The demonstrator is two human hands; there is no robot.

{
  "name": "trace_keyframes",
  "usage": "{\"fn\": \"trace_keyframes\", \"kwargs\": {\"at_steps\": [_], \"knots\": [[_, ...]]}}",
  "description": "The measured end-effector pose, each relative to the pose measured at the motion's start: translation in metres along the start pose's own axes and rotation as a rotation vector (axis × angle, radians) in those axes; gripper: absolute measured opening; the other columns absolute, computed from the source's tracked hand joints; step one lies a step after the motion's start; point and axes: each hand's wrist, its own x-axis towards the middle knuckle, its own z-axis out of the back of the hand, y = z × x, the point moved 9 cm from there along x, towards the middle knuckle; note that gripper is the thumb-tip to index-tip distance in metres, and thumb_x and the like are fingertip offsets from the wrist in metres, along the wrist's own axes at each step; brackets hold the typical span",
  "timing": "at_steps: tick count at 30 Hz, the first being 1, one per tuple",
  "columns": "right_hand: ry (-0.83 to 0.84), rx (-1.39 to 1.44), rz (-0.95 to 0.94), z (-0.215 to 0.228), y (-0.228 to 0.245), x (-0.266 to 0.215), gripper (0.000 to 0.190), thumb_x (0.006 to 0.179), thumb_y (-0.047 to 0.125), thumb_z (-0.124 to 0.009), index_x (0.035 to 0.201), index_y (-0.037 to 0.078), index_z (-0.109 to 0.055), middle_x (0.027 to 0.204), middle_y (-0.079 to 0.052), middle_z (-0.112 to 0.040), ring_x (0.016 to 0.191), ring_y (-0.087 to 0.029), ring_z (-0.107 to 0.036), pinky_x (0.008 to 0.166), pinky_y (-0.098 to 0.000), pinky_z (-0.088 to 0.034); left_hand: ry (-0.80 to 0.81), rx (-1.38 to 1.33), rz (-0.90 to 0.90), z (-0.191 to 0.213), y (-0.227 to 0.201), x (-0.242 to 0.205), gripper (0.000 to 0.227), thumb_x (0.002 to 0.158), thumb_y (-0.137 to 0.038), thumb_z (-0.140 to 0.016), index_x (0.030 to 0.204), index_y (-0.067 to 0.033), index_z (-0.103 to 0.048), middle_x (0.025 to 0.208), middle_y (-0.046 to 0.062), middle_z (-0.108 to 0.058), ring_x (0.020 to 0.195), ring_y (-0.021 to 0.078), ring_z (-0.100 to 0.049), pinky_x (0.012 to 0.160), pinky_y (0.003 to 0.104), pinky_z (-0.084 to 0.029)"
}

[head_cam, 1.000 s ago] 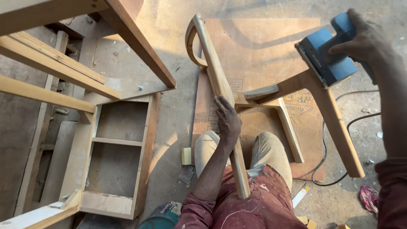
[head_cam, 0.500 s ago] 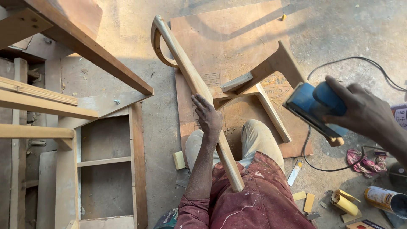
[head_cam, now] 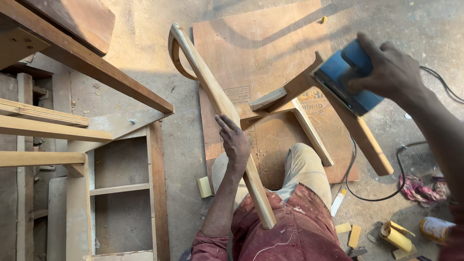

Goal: The person uses an electric sander to smooth the surfaces of a wooden chair. They hold the chair with one hand and operate the sander with the other, working on the legs and backrest.

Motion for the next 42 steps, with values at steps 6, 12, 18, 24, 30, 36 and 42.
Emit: {"fn": "trace_keyframes", "kwargs": {"at_steps": [6,12,18,24,30,36,42], "knots": [[-0.155,0.215,0.175,0.024,0.022,0.092,0.118,0.068,0.033,-0.096,0.169,0.023,-0.036,0.120,-0.026,-0.062,0.100,-0.043,-0.066,0.082,-0.0547,-0.059,0.103,-0.066,0.079,0.000,0.005,0.003,0.112,0.076,-0.009,-0.080,0.153,0.0171,-0.003,0.161,0.040,-0.009,0.129,0.0439,-0.050,0.094,0.040,-0.061],[0.061,0.442,0.071,0.009,0.002,0.061,0.115,0.068,0.025,-0.088,0.169,0.033,-0.032,0.139,-0.022,-0.060,0.116,-0.043,-0.065,0.093,-0.0588,-0.062,0.132,-0.144,0.114,-0.010,0.017,0.003,0.115,0.077,-0.016,-0.082,0.153,0.0142,-0.001,0.161,0.038,-0.009,0.132,0.0452,-0.047,0.100,0.044,-0.057],[0.126,0.384,0.083,-0.011,-0.047,-0.030,0.124,0.063,0.034,-0.092,0.168,0.035,-0.027,0.142,-0.022,-0.060,0.123,-0.044,-0.062,0.104,-0.0598,-0.054,0.035,-0.116,0.161,-0.038,0.042,0.024,0.100,0.092,-0.028,-0.067,0.155,0.0185,-0.004,0.159,0.041,-0.020,0.135,0.0468,-0.050,0.098,0.046,-0.060],[0.223,0.311,-0.064,-0.043,-0.109,-0.105,0.129,0.058,0.047,-0.094,0.167,0.033,-0.027,0.144,-0.023,-0.058,0.129,-0.042,-0.060,0.117,-0.0568,-0.045,0.042,-0.340,0.562,-0.050,0.072,0.126,0.072,0.095,-0.044,-0.065,0.131,0.0129,-0.041,0.122,0.030,-0.059,0.103,0.0390,-0.069,0.082,0.047,-0.063],[0.074,0.274,0.072,-0.037,-0.113,-0.079,0.131,0.053,0.041,-0.098,0.163,0.020,-0.031,0.142,-0.031,-0.055,0.129,-0.046,-0.056,0.109,-0.0577,-0.045,-0.153,-0.276,0.738,-0.026,0.066,0.153,0.052,0.091,-0.042,-0.071,0.111,0.0034,-0.056,0.092,0.019,-0.072,0.072,0.0271,-0.077,0.064,0.039,-0.066],[0.181,0.396,-0.074,-0.032,-0.092,0.021,0.127,0.065,0.028,-0.093,0.173,0.027,-0.026,0.142,-0.032,-0.055,0.103,-0.046,-0.070,0.081,-0.0530,-0.064,-0.084,-0.242,0.798,-0.025,0.065,0.132,0.056,0.093,-0.050,-0.070,0.109,0.0015,-0.056,0.092,0.019,-0.072,0.077,0.0287,-0.077,0.063,0.039,-0.065],[0.065,0.507,0.150,-0.005,-0.043,0.109,0.120,0.067,0.026,-0.092,0.170,0.024,-0.030,0.139,-0.032,-0.055,0.105,-0.039,-0.066,0.076,-0.0498,-0.064,-0.116,-0.238,0.790,-0.032,0.065,0.130,0.058,0.093,-0.053,-0.070,0.107,0.0016,-0.057,0.093,0.018,-0.072,0.078,0.0302,-0.076,0.065,0.042,-0.064]]}}
